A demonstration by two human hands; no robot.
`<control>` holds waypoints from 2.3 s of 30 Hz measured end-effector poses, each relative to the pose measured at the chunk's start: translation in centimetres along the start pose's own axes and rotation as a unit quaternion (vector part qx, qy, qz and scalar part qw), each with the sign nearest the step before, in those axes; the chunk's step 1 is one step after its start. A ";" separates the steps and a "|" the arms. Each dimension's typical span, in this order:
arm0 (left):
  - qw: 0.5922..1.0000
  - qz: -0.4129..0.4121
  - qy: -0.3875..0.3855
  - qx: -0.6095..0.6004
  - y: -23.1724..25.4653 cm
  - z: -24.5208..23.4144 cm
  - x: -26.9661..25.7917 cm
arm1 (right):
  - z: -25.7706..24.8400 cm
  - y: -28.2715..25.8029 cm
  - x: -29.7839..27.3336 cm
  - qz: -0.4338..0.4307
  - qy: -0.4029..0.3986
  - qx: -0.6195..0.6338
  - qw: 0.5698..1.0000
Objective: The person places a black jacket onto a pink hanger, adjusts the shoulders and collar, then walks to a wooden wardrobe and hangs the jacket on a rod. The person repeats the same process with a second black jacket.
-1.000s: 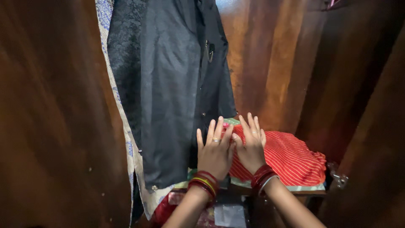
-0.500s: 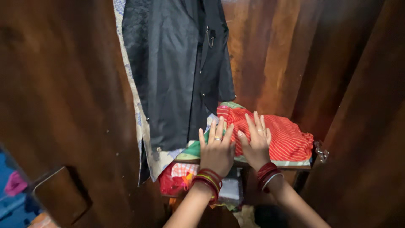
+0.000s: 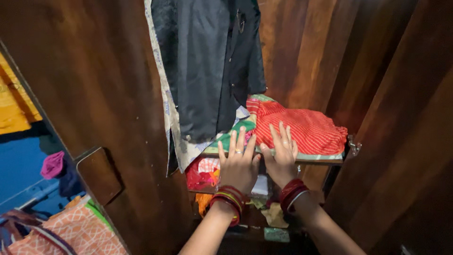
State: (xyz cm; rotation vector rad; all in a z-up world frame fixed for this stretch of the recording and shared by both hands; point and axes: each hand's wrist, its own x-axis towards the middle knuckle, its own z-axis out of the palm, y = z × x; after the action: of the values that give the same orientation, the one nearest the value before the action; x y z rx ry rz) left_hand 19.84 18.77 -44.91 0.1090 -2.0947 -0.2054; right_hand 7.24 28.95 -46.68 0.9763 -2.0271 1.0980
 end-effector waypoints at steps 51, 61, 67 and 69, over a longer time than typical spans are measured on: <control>0.989 -0.126 -0.027 0.077 -9.4 -19.1 -14.3 | 6.4 -22.1 -14.1 -0.071 -0.080 0.066 0.992; 0.977 -0.167 0.000 0.135 -10.1 -23.7 -17.6 | 8.3 -26.2 -16.1 -0.089 -0.143 0.125 0.978; 0.963 -0.223 -0.013 0.152 -9.3 -26.8 -19.7 | 9.4 -28.4 -17.9 -0.113 -0.166 0.155 0.967; 0.954 -0.241 -0.015 0.178 -8.9 -27.7 -20.3 | 9.7 -29.1 -18.6 -0.119 -0.175 0.171 0.962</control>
State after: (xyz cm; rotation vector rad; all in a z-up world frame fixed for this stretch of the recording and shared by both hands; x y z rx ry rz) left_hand 53.97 10.44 -49.99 0.8418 -2.0857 -0.1165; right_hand 39.61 15.18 -53.94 1.6465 -1.9496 1.2326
